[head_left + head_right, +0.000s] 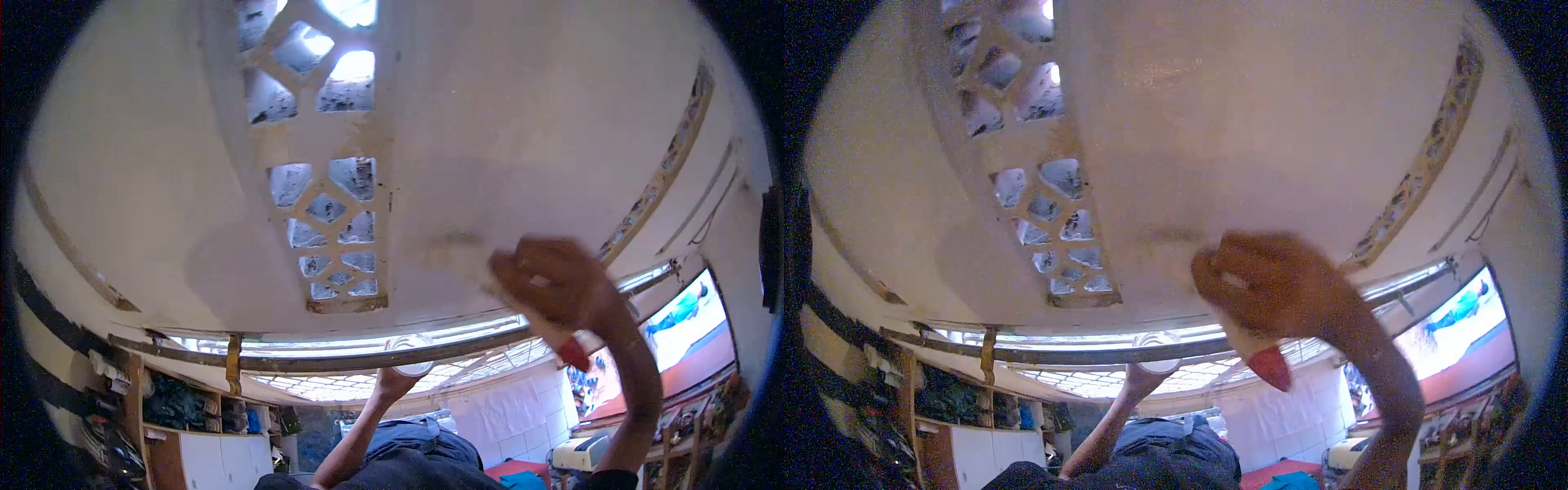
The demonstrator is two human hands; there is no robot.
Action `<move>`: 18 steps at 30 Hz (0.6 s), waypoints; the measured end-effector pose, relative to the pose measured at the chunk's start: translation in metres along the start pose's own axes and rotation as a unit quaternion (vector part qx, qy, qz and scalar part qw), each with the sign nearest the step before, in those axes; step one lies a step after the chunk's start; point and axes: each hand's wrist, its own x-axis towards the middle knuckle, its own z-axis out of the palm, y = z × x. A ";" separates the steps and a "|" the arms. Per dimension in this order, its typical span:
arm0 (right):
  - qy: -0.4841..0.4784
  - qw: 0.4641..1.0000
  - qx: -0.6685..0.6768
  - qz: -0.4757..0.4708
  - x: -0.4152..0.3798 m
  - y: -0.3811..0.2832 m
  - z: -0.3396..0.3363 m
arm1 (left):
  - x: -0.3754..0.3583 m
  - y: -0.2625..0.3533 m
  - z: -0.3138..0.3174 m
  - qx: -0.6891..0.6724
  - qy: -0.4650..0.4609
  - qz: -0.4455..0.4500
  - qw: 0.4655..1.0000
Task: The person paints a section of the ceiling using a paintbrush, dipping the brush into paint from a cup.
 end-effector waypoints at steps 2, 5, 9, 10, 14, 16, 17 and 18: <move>0.078 0.981 -0.175 0.000 0.025 -0.005 -0.047 | 0.004 0.015 -0.003 -0.006 -0.016 -0.012 1.000; 0.089 0.947 -0.309 0.017 0.035 -0.009 -0.059 | 0.003 0.017 -0.002 -0.017 -0.017 -0.035 0.999; 0.134 0.886 -0.436 -0.089 0.037 0.000 -0.037 | -0.001 -0.003 0.002 -0.058 -0.013 -0.073 0.996; 0.143 0.865 -0.467 -0.115 0.036 0.004 -0.029 | 0.004 0.006 -0.002 0.039 -0.023 -0.013 0.999; 0.083 0.915 -0.337 -0.207 -0.008 -0.014 0.046 | -0.003 -0.013 0.002 0.007 -0.022 -0.044 0.999; 0.024 0.971 -0.144 -0.191 -0.038 -0.029 0.094 | -0.007 -0.019 0.002 0.004 -0.034 -0.066 0.997; -0.030 0.983 -0.057 -0.171 -0.050 -0.033 0.111 | -0.008 -0.022 0.003 -0.002 -0.045 -0.085 0.995; -0.028 0.983 -0.060 -0.172 -0.051 -0.031 0.109 | -0.007 -0.018 0.002 -0.001 -0.044 -0.082 0.996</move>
